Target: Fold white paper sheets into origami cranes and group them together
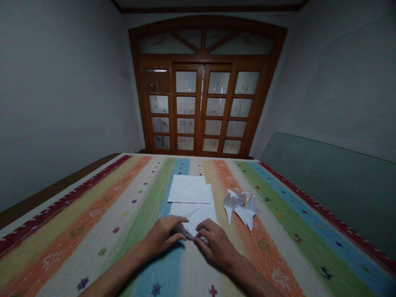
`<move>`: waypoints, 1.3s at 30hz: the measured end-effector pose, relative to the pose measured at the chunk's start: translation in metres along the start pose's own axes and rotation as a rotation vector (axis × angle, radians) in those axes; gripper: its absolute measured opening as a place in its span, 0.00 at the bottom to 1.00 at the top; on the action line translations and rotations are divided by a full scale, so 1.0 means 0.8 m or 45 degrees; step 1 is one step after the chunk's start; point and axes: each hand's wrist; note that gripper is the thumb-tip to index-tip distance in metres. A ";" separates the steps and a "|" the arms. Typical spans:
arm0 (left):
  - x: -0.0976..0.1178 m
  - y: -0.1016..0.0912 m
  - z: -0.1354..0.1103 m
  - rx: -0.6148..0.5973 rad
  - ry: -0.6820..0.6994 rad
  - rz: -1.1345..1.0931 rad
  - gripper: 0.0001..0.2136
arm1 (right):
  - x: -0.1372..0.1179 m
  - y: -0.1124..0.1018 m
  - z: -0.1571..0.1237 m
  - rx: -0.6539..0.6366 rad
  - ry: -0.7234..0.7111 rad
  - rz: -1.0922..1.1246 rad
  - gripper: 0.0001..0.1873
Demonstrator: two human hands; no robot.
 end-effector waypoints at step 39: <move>-0.016 0.008 0.001 -0.274 0.211 0.238 0.17 | 0.034 -0.027 0.005 0.004 0.114 -0.041 0.12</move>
Point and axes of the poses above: each hand's wrist, its own z-axis towards the middle knuckle, its own y-axis out of the palm, x = y × z, and after that the axes turned 9 degrees about y, right-handed
